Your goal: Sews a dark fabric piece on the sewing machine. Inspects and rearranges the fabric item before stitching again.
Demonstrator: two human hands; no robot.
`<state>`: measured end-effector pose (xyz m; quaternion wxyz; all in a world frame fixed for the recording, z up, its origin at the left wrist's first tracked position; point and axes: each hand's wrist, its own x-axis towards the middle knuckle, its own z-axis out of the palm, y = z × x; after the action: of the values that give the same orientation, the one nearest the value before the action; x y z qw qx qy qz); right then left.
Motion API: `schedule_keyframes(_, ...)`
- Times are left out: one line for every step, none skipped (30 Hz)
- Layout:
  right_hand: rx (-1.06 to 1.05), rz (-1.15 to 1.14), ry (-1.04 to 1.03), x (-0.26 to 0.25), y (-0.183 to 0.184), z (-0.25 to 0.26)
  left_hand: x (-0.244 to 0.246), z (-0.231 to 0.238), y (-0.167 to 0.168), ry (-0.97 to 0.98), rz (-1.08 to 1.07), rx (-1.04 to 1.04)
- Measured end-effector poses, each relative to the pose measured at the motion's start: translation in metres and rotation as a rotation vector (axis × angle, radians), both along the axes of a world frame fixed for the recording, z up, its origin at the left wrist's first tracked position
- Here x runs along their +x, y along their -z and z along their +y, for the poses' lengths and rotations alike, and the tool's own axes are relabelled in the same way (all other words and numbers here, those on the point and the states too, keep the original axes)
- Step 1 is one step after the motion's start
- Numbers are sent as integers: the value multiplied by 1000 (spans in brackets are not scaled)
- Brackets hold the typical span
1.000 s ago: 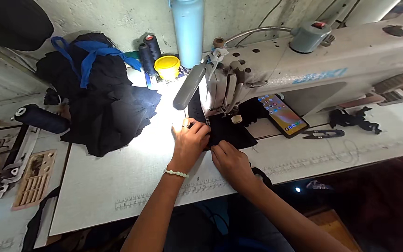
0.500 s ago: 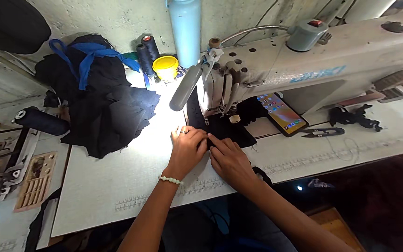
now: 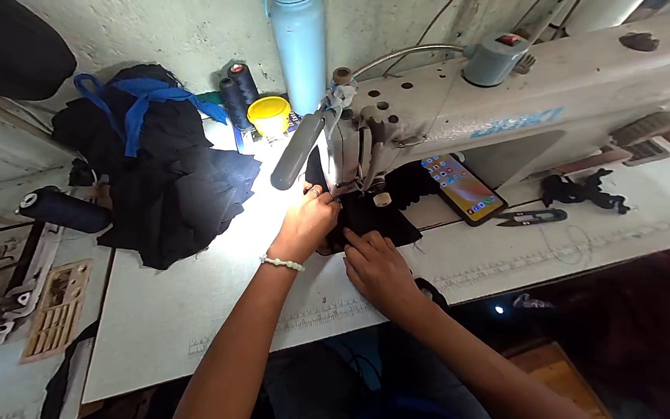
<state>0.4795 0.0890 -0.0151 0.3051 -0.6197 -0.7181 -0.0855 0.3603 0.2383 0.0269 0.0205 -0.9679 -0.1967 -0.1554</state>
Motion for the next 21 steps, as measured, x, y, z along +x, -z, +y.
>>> schedule_keyframes(-4, 3, -1, 0, 0, 0, -1, 2, 3, -11, -49, -13)
schedule_keyframes(-7, 4, -2, 0, 0, 0, -2, 3, 4, -29, -96, -27)
schedule_keyframes(-7, 5, -4, 0, 1, -1, -4, 5, 6, -54, -141, -40)
schedule_keyframes(-6, 5, -2, 0, 1, -1, -6, 6, 7, -81, -186, -46)
schedule_keyframes(-5, 5, -1, 0, 1, -1, -8, 5, 6, -104, -220, -31)
schedule_keyframes(-8, 7, -2, 0, 1, -1, -10, 2, 3, -106, -262, -14)
schedule_keyframes(-13, 9, -5, 0, 1, -1, -11, -4, 1, -90, -302, 3)
schedule_keyframes(-16, 10, -8, 0, 1, 0, -12, -12, 0, -58, -325, 4)
schedule_keyframes(-13, 10, -8, 0, 1, 0, -13, -21, 2, -21, -327, -7)
schedule_keyframes(-3, 9, -7, 0, 1, 0, -14, -29, 7, 9, -312, -26)
schedule_keyframes(6, 6, -7, 0, 1, -1, -15, -35, 13, 12, -290, -27)
schedule_keyframes(7, 4, -5, 0, 1, -1, -17, -40, 19, -12, -265, -14)
schedule_keyframes(1, 3, -4, 0, 1, -3, -20, -43, 25, -56, -252, 4)
schedule_keyframes(-5, 2, -1, -1, 1, -4, -22, -46, 31, -101, -250, 11)
schedule_keyframes(-5, 1, 4, -1, 2, -6, -23, -49, 34, -139, -259, 13)
schedule_keyframes(-3, -1, 9, -1, 2, -7, -23, -52, 37, -169, -274, 17)
schedule_keyframes(-5, 2, 13, -1, 2, -7, -21, -54, 38, -198, -294, 15)
schedule_keyframes(-13, 15, 10, 0, 1, -7, -19, -56, 38, -228, -313, 11)
schedule_keyframes(-30, 39, 0, 2, -1, -7, -16, -56, 37, -258, -332, 3)
schedule_keyframes(-50, 71, -15, 4, -4, -7, -13, -55, 36, -285, -347, -2)
schedule_keyframes(-71, 104, -27, 6, -6, -7, -10, -54, 35, -301, -349, -2)
